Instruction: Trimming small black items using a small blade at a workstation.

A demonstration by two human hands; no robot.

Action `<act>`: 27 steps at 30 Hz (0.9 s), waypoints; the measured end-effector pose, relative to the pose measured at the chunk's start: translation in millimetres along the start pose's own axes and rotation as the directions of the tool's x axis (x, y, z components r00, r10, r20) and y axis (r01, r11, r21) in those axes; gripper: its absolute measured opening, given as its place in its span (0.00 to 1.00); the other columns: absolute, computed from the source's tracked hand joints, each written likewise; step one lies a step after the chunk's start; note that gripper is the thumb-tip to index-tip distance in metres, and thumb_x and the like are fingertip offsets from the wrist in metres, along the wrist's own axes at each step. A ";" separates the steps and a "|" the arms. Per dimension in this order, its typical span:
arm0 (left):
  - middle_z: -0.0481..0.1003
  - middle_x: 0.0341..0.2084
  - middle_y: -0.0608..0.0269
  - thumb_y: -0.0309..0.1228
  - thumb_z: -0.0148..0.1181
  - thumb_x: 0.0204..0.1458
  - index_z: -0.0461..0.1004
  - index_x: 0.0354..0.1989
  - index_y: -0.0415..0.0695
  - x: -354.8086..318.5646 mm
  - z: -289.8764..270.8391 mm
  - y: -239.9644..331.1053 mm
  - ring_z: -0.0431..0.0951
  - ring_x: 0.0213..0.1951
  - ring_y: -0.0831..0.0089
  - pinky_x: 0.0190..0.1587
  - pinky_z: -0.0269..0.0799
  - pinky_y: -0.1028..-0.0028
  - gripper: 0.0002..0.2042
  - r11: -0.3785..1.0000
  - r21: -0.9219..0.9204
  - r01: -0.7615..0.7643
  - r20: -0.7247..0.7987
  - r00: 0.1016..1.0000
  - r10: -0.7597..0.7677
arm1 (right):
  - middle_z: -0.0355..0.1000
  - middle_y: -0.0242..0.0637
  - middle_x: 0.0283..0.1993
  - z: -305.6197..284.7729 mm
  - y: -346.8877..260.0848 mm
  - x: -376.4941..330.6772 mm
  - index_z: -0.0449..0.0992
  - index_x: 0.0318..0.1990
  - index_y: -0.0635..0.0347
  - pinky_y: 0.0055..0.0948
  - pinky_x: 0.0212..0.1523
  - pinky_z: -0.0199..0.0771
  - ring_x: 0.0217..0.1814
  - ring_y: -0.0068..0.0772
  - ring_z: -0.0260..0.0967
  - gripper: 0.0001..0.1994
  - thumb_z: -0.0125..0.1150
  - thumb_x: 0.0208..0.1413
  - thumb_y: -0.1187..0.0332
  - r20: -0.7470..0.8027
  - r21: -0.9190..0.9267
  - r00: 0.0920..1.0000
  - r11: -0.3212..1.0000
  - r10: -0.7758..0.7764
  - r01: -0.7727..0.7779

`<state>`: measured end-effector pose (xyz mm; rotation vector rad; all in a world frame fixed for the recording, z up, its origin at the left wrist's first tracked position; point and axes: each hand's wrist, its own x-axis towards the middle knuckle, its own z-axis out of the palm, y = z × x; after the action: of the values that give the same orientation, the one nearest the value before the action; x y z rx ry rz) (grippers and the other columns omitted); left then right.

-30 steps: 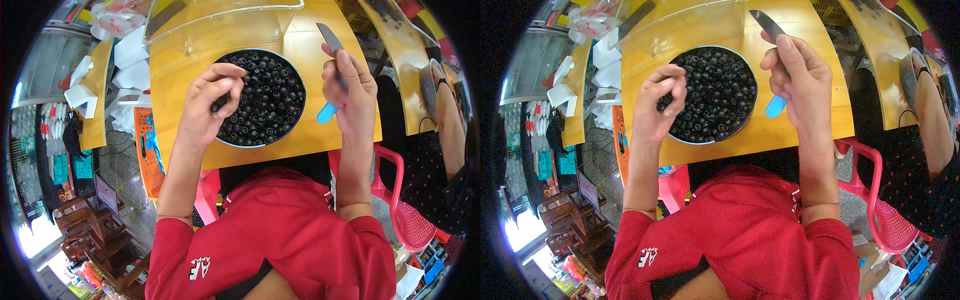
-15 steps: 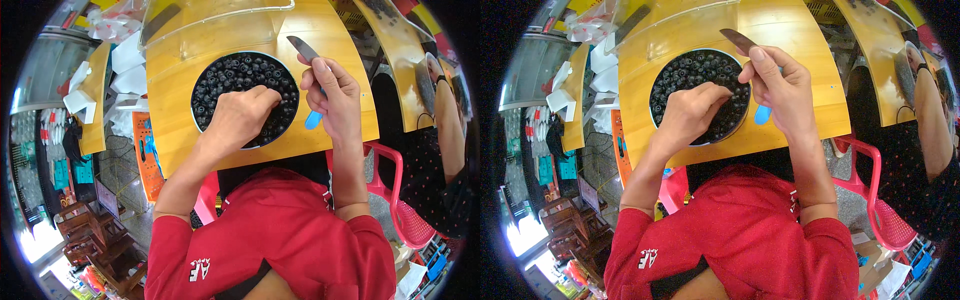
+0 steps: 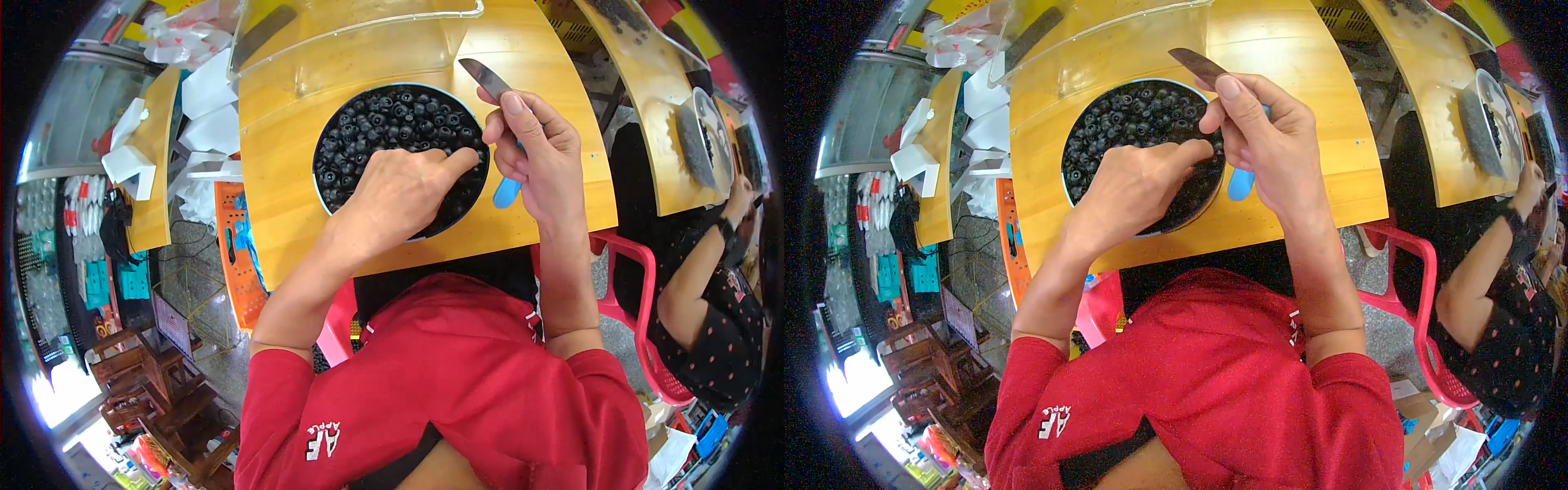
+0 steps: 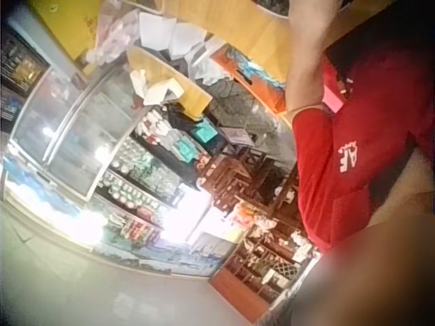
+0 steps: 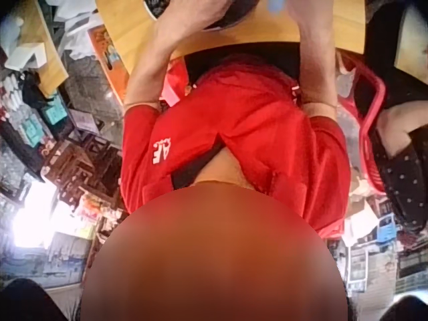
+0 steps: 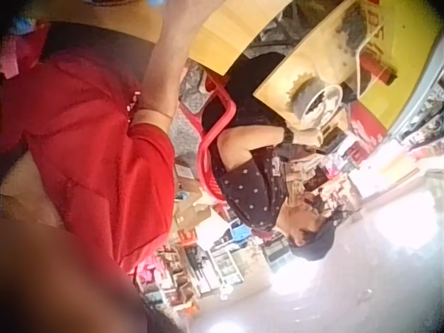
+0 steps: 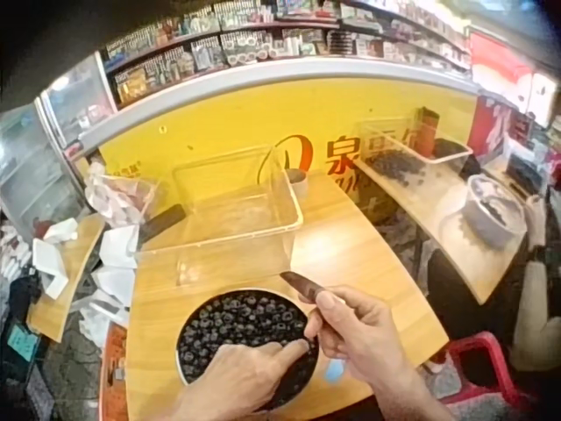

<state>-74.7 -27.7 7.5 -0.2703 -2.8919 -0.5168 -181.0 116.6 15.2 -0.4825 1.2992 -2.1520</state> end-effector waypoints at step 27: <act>0.67 0.19 0.57 0.23 0.55 0.51 0.67 0.44 0.44 -19.8 -32.3 -13.8 0.69 0.22 0.68 0.27 0.64 0.70 0.12 0.799 -0.577 0.170 -0.099 0.956 -0.275 | 0.70 0.22 0.25 24.9 7.5 -3.2 0.75 0.46 0.62 0.13 0.17 0.53 0.20 0.07 0.56 0.16 0.65 0.51 0.65 0.031 -0.315 0.985 0.937 0.169 -0.151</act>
<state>-53.4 -54.8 28.5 0.0475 -2.5344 -1.3696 -162.2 99.0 19.9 -0.5390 1.5975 -1.7942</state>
